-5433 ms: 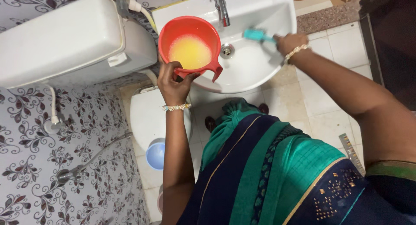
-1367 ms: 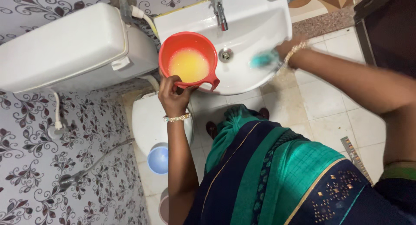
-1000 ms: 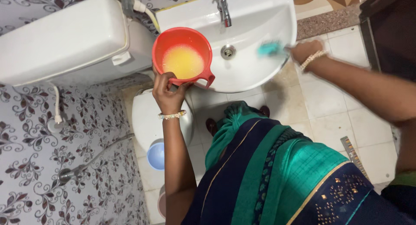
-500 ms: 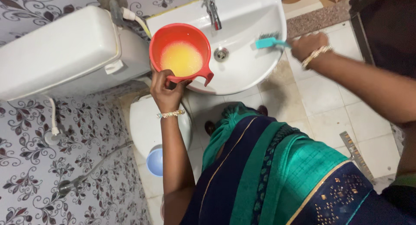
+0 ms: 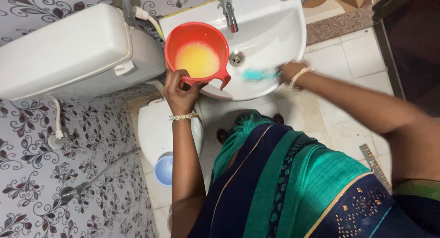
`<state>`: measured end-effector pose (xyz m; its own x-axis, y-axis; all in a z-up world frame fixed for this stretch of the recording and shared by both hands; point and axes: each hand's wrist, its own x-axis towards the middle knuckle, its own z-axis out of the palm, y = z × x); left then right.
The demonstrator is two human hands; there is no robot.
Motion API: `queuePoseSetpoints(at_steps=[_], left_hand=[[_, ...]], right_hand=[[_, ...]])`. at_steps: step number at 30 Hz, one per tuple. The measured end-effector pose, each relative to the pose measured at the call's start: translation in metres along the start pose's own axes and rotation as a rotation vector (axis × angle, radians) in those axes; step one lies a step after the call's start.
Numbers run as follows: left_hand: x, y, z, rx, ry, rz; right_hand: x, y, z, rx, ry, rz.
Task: The person holds a red bowl containing a yellow liquid in the left hand and uses a blue scrub brush in the right hand to scrub the interior of a white bathroom sink. The person repeatedly dips the brush into the bowl and scrubs the sink basin throughout the clip.
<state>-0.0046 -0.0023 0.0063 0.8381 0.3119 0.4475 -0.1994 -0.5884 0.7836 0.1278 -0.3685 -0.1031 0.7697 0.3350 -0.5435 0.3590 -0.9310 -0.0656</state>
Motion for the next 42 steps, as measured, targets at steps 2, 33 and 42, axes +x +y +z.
queuePoseSetpoints(at_steps=[2, 33, 42], left_hand=[[0.003, 0.002, 0.0, -0.147, -0.006, 0.032], [0.014, -0.005, -0.022, 0.028, 0.1, -0.041], [0.015, -0.002, -0.014, -0.135, 0.066, 0.07]], right_hand=[[0.006, -0.019, -0.002, 0.115, -0.019, -0.085], [0.054, -0.145, 0.024, 0.411, 0.117, -0.107], [0.075, -0.111, 0.038, 0.151, 0.235, -0.205]])
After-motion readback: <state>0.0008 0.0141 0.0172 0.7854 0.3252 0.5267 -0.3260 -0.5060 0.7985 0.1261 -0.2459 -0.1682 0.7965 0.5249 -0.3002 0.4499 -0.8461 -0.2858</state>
